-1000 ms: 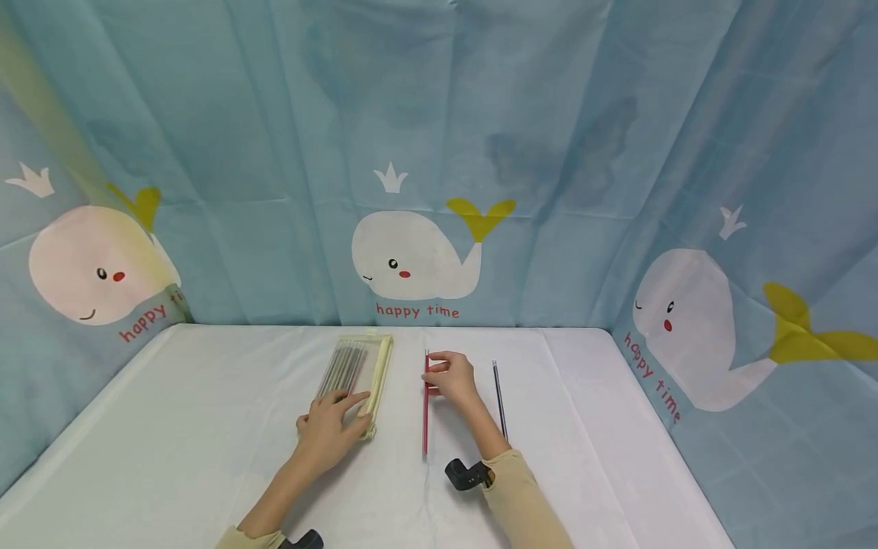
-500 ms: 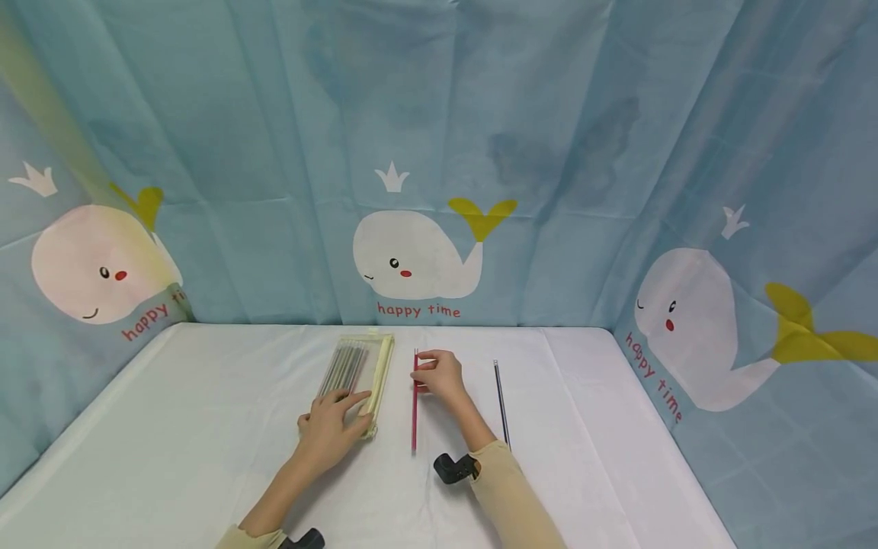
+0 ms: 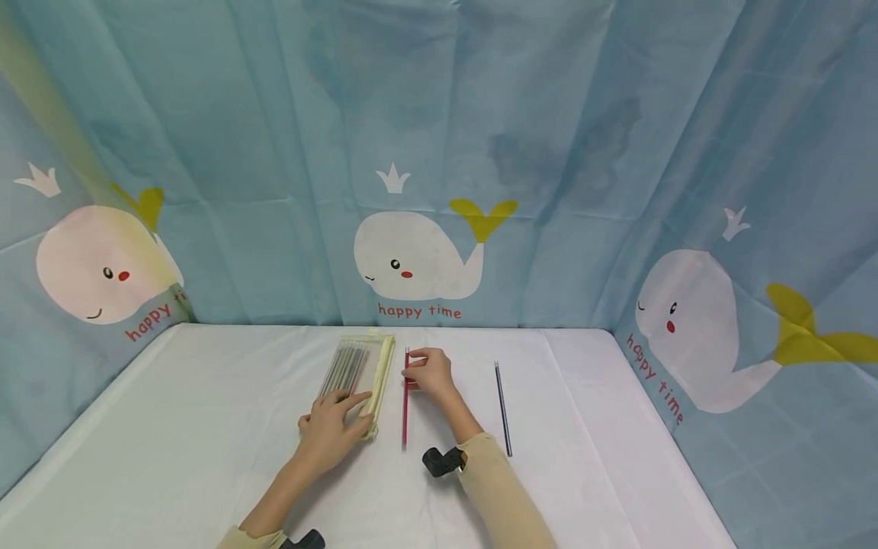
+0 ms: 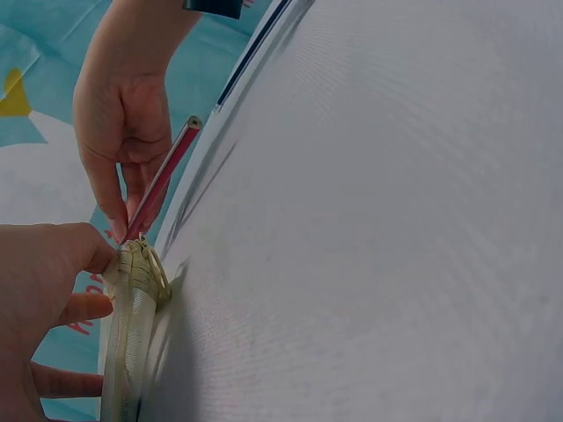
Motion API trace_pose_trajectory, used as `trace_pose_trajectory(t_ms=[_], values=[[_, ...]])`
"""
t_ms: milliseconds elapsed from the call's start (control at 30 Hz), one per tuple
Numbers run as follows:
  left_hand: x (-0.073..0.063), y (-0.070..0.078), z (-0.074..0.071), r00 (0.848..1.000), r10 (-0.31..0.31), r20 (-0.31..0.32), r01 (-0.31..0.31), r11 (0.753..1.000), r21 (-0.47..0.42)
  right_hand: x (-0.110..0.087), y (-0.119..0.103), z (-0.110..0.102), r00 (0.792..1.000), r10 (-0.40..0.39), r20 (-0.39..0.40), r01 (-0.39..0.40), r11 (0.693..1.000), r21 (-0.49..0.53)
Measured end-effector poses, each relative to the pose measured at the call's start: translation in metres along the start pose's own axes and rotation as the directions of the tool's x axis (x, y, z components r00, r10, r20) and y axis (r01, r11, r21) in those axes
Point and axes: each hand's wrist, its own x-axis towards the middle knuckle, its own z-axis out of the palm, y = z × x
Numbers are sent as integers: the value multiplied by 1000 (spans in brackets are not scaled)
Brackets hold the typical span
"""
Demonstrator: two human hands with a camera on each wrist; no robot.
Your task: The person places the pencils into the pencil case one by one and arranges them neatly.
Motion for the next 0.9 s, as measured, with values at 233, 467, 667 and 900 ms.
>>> trace_pose_trajectory(t_ms=[233,467,667,900], values=[[0,0,-2,1000,1,4,-1,1000,1,7,-3,9,1000,-7,18,6,1000,11],[-1,-1,-1,1000,-3,-3,3,1000,0,13,-4,16,998,-5,56,3,1000,20],[0,-1,0,1000,-8,-6,8,1000,2,18,-4,20,997,0,83,-2,1000,22],[0,0,-1,1000,-9,1,9,1000,-10,23,-3,29,998,30,64,-32,999,34]])
